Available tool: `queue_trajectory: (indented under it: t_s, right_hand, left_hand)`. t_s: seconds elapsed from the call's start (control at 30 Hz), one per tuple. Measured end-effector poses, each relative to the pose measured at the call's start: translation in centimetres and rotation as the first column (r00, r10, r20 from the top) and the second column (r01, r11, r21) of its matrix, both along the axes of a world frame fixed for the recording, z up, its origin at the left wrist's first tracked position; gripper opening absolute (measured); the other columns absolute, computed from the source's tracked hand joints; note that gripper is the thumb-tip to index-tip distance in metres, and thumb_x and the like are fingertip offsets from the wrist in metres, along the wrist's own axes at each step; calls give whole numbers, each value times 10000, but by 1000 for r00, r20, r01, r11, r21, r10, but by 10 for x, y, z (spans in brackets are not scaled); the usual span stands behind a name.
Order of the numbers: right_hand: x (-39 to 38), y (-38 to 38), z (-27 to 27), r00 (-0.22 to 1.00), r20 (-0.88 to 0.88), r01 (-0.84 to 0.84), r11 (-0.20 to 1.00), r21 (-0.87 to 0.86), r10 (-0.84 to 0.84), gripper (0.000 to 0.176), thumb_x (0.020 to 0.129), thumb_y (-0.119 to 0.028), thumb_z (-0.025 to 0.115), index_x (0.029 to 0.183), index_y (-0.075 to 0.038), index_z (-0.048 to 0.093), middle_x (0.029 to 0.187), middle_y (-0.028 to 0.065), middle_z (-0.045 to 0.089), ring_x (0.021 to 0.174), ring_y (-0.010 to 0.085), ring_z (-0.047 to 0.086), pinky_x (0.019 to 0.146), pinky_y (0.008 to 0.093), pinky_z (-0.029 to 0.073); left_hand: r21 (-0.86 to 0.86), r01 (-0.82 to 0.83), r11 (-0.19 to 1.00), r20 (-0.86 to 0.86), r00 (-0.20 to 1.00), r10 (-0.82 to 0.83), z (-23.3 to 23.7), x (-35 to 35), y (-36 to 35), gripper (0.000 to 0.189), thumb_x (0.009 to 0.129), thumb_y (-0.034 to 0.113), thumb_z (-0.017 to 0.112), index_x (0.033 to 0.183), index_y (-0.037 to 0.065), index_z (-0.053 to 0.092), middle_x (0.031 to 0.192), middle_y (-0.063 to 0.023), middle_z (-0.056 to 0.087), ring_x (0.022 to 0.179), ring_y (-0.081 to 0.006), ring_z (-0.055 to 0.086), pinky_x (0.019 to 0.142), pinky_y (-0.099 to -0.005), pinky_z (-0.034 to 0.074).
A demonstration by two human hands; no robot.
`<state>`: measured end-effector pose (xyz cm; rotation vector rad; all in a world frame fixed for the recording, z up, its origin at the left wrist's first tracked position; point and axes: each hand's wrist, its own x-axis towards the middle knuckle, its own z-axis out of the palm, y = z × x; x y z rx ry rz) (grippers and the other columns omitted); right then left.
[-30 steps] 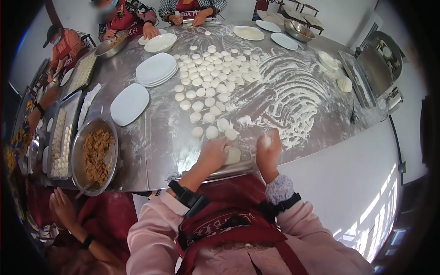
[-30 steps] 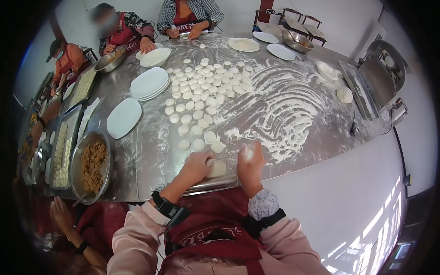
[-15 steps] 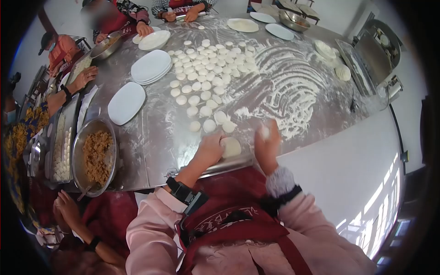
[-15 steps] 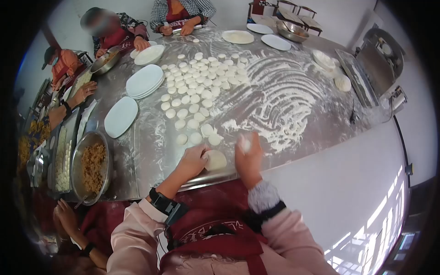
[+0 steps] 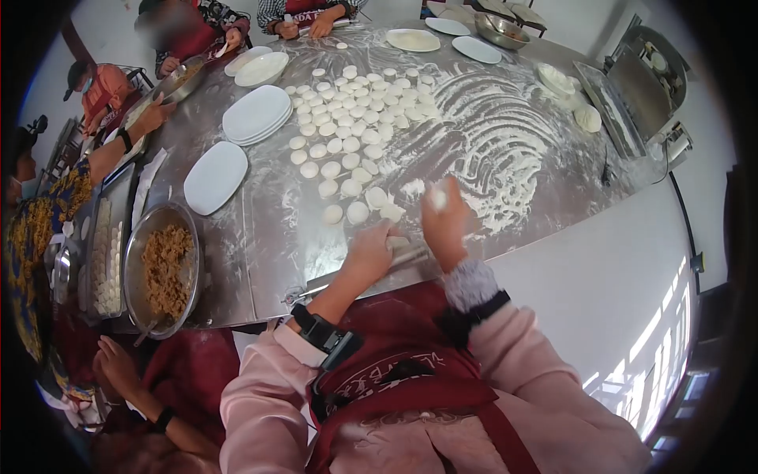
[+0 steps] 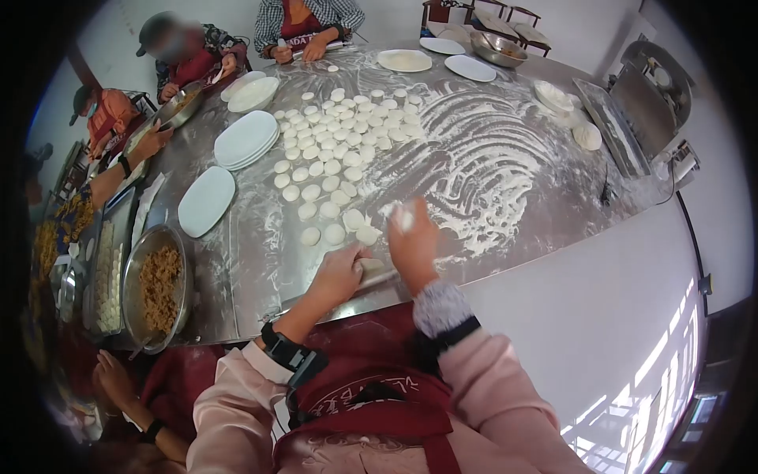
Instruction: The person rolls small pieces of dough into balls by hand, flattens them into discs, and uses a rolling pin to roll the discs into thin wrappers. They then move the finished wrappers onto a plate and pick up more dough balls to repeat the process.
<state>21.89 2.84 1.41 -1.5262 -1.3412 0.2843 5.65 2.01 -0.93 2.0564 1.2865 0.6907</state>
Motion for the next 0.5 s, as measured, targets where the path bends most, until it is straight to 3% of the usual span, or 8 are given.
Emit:
queue_trajectory:
  t_s: [0.13,0.2,0.3,0.4,0.43,0.5]
  right_hand:
    - [-16,34,-3,992,117,37,990,139,-54,180,909,-179,635,969,-38,540,709,205,623,662,399,636,592,448,483]
    - [-4,13,-3,998,56,26,999,23,-27,175,908,-161,634,977,-28,544,702,199,620,649,391,631,594,434,486]
    - [13,-34,-9,996,-87,22,1000,-14,-23,161,911,-144,627,974,-23,544,695,197,614,627,385,620,584,431,477]
    - [12,-39,-11,998,-39,43,997,59,-41,152,909,-127,625,972,-16,544,692,189,608,616,374,612,576,421,468]
    - [9,-22,-8,999,40,22,996,89,-25,176,907,-145,627,978,-9,542,712,218,614,644,417,613,584,454,467]
    - [-5,16,-1,1000,-7,-27,1000,-16,27,218,904,-172,629,997,2,536,742,258,617,708,474,606,616,500,459]
  left_hand:
    - [14,-95,995,108,990,93,1,12,10,172,864,55,541,1011,6,617,901,-226,672,883,-409,649,795,-480,507]
    - [55,38,998,-41,999,-36,3,3,11,159,874,83,567,1004,7,618,883,-230,673,855,-425,648,769,-502,505]
    - [67,11,998,-115,993,-4,-1,-12,6,161,869,94,593,1002,8,620,881,-232,676,844,-441,642,757,-514,502]
    - [37,-52,998,-94,994,55,-4,-13,0,159,866,84,577,1001,14,622,876,-233,676,850,-448,636,766,-517,499]
    - [43,-13,999,-21,1000,14,-6,-5,1,161,861,68,555,997,19,626,880,-230,678,848,-441,642,772,-518,499]
    - [48,-43,998,-53,998,46,2,10,2,165,858,57,547,997,21,629,880,-228,679,848,-436,645,774,-519,499]
